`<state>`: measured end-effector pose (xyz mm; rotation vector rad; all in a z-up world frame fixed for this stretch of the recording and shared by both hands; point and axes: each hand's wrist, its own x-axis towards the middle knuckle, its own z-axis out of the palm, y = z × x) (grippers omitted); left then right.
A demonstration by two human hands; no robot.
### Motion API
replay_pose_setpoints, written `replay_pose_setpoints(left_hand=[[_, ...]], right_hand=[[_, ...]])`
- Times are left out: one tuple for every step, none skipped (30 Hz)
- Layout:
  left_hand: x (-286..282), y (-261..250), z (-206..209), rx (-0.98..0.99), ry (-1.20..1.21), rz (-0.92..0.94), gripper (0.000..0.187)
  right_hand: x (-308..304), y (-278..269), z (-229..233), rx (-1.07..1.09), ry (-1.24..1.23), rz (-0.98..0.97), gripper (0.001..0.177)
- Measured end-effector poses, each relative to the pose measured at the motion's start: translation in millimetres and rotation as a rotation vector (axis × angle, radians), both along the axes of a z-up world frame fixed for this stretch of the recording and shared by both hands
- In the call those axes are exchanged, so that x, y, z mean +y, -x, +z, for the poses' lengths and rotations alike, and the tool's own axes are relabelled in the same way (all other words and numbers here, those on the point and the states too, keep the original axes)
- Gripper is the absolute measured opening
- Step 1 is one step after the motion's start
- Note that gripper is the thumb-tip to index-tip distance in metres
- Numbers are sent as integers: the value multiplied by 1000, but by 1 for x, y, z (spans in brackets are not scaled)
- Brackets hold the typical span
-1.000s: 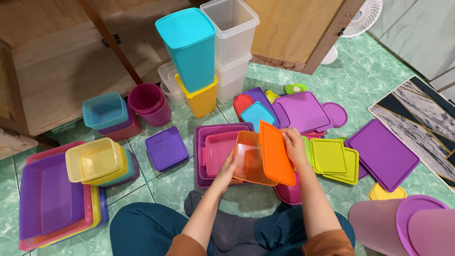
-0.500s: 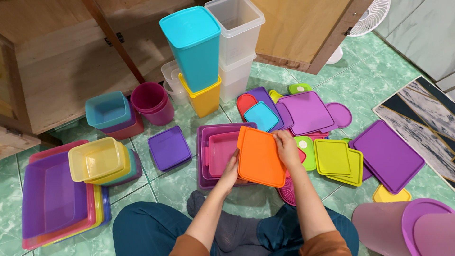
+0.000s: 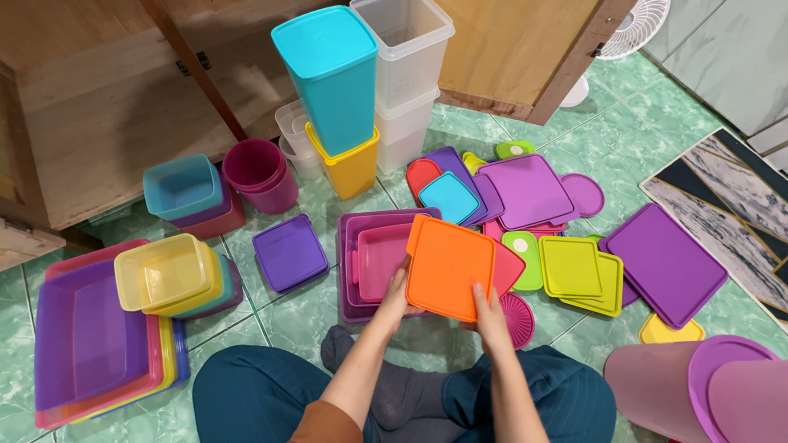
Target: The person sits on the floor and organizes a large collection of colorful plastic containers and lids. They match lids to containers, stack them by size and color, and arrange them into neat piles on the tiled floor.
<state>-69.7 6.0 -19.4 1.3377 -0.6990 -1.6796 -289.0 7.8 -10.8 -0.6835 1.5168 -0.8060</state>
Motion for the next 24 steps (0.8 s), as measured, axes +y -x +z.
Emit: replay_pose_setpoints(left_hand=[[0, 2, 1, -12, 0, 20, 80], [0, 4, 2, -24, 0, 40, 80], [0, 5, 4, -58, 136, 49, 79], [0, 6, 7, -92, 273, 57, 78], [1, 7, 9, -124, 408, 64, 78], [1, 7, 12, -107, 279, 55, 79], [2, 8, 15, -88, 147, 45, 81], [3, 9, 17, -70, 16, 35, 83], [3, 9, 19, -33, 29, 33, 84], [2, 10, 21, 4, 42, 30, 85], [5, 9, 22, 40, 49, 25, 86], [7, 9, 22, 67, 41, 31, 86], [7, 10, 20, 94, 35, 38, 86], [7, 10, 19, 122, 29, 44, 87], [9, 10, 16, 99, 66, 17, 82], [13, 10, 13, 76, 104, -10, 82], [16, 10, 10, 51, 140, -36, 86], [17, 10, 7, 66, 161, -21, 88], [18, 10, 4, 83, 181, -8, 89], [20, 9, 2, 99, 201, 6, 91], [20, 9, 1, 123, 217, 18, 91], [21, 9, 0, 147, 233, 30, 90], [21, 8, 1, 171, 249, 41, 90], [22, 7, 3, 170, 242, 25, 91]], right_hand=[[3, -4, 1, 25, 72, 0, 56], [4, -6, 2, 51, 144, 0, 55], [3, -6, 3, 61, 291, 28, 53], [2, -7, 3, 69, 437, 57, 52], [2, -6, 2, 79, 581, 89, 51], [1, -5, 1, 2, 412, 58, 50], [1, -3, 1, -73, 240, 27, 50], [2, -2, 1, -147, 68, -3, 50], [1, -2, 1, -157, 84, -7, 50], [-1, -3, 3, -166, 100, -10, 50], [1, -4, 4, -177, 111, -16, 51], [3, -6, 5, -194, 113, -24, 50], [3, -7, 6, -210, 119, -31, 50], [2, -8, 8, -226, 124, -39, 50], [2, -8, 10, -220, 121, -51, 50], [2, -7, 12, -214, 117, -64, 50], [2, -8, 14, -209, 113, -76, 50], [2, -7, 15, -208, 129, -76, 49], [2, -7, 16, -205, 144, -77, 49], [3, -7, 16, -203, 159, -77, 49], [3, -6, 16, -193, 162, -72, 49], [4, -5, 16, -182, 164, -67, 50], [5, -4, 15, -171, 168, -63, 50], [6, -3, 14, -210, 229, -73, 50]])
